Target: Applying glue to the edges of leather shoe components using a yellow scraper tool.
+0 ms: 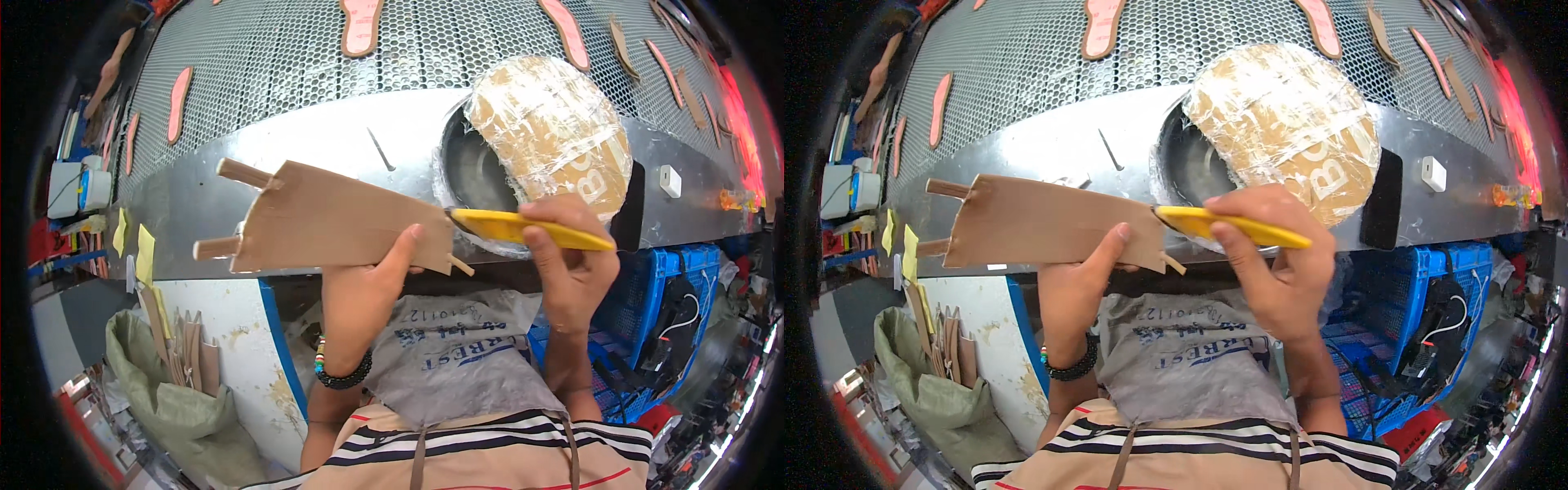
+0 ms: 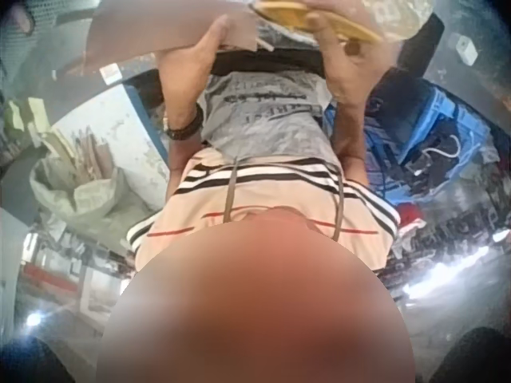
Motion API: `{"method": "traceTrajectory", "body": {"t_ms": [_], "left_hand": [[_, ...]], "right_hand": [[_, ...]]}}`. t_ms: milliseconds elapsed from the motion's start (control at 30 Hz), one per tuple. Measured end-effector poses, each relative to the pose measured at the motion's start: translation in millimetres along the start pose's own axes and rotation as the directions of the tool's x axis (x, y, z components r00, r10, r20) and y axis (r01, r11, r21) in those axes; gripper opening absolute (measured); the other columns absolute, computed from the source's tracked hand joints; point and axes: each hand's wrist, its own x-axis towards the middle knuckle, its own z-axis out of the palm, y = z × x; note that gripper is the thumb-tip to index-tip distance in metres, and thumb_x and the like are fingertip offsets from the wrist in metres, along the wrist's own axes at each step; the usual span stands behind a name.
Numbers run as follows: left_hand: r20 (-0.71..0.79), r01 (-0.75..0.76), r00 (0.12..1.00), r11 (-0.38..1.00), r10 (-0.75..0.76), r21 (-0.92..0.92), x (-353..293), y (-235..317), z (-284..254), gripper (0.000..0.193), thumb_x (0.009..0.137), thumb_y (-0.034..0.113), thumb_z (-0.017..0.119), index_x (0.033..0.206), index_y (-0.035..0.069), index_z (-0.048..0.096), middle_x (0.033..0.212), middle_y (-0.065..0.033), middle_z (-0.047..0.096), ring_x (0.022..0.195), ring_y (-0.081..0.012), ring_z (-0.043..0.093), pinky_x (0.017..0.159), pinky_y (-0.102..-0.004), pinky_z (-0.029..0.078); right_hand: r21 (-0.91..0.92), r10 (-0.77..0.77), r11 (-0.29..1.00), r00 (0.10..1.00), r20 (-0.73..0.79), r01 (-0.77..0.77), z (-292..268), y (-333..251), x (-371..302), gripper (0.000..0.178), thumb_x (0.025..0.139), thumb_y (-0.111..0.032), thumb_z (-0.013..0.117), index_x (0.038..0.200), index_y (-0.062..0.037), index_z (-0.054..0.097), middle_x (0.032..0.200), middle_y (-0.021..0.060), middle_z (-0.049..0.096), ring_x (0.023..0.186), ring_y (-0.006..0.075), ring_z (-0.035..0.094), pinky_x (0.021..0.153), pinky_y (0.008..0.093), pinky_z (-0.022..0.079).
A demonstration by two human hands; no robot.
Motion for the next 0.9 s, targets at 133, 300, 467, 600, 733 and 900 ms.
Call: {"method": "traceTrajectory", "body": {"t_ms": [133, 300, 467, 600, 733, 900], "left_hand": [[0.003, -0.008, 1.0, 1.0, 0.008, -0.028, 2.0, 2.6, -1.8, 0.019, 0.089, 0.008, 0.07, 0.097, -0.009, 0.067, 0.087, -0.0094, 0.07, 0.072, -0.0134, 0.068, 0.06, -0.0259, 0.057], [-0.052, -0.117, 0.991, 0.99, 0.121, 0.08, 4.9, 8.1, -0.3, 0.021, 0.09, 0.009, 0.07, 0.1, -0.008, 0.065, 0.088, -0.0102, 0.069, 0.073, -0.0147, 0.068, 0.059, -0.0263, 0.058], [-0.074, -0.117, 0.991, 0.99, 0.111, -0.075, 11.9, 9.8, -0.8, 0.022, 0.09, 0.009, 0.07, 0.103, -0.008, 0.064, 0.091, -0.0106, 0.068, 0.073, -0.0158, 0.067, 0.057, -0.0268, 0.059], [-0.153, -0.184, 0.972, 0.982, 0.176, -0.039, 11.6, 5.6, 0.3, 0.02, 0.092, 0.008, 0.068, 0.102, -0.009, 0.065, 0.091, -0.0111, 0.068, 0.074, -0.016, 0.068, 0.06, -0.0271, 0.059], [-0.193, -0.195, 0.962, 0.981, 0.194, 0.015, -3.0, 18.6, 9.5, 0.019, 0.093, 0.008, 0.066, 0.1, -0.01, 0.066, 0.093, -0.012, 0.069, 0.078, -0.0166, 0.068, 0.063, -0.0275, 0.059], [-0.189, -0.161, 0.972, 0.98, 0.138, -0.116, -8.4, 20.6, 7.1, 0.025, 0.093, 0.009, 0.066, 0.107, -0.01, 0.062, 0.099, -0.0149, 0.067, 0.081, -0.0201, 0.069, 0.062, -0.0284, 0.06]], "right_hand": [[-0.173, -0.138, 0.97, 0.972, 0.191, 0.172, 1.7, -2.8, 5.6, 0.021, 0.073, 0.003, 0.074, 0.092, -0.0047, 0.071, 0.084, 0.008, 0.067, 0.072, 0.0216, 0.059, 0.065, 0.0306, 0.046], [-0.051, -0.292, 0.938, 0.858, 0.422, 0.344, -11.0, -4.3, 15.1, 0.021, 0.07, -0.006, 0.073, 0.091, -0.0051, 0.071, 0.083, 0.0058, 0.067, 0.069, 0.0195, 0.058, 0.06, 0.0304, 0.045], [-0.054, -0.231, 0.94, 0.745, 0.626, 0.337, -11.9, -9.4, 13.5, 0.017, 0.071, -0.012, 0.071, 0.087, -0.0066, 0.072, 0.083, 0.0068, 0.068, 0.069, 0.0202, 0.059, 0.06, 0.03, 0.045], [0.067, -0.394, 0.919, 0.913, 0.104, 0.389, -0.4, -12.8, -1.0, 0.032, 0.066, 0.009, 0.07, 0.095, -0.0055, 0.068, 0.09, 0.0144, 0.067, 0.066, 0.0205, 0.061, 0.059, 0.0301, 0.051], [0.148, -0.484, 0.874, 0.86, 0.16, 0.464, 15.5, 5.9, 0.8, 0.029, 0.071, 0.01, 0.067, 0.097, -0.0016, 0.063, 0.093, 0.0171, 0.068, 0.066, 0.022, 0.061, 0.058, 0.0316, 0.05], [-0.007, -0.473, 0.881, 0.881, -0.004, 0.473, 2.5, -1.9, 3.4, 0.027, 0.078, 0.013, 0.062, 0.1, -0.0026, 0.058, 0.094, 0.0175, 0.067, 0.068, 0.0224, 0.061, 0.059, 0.0323, 0.05]]}}
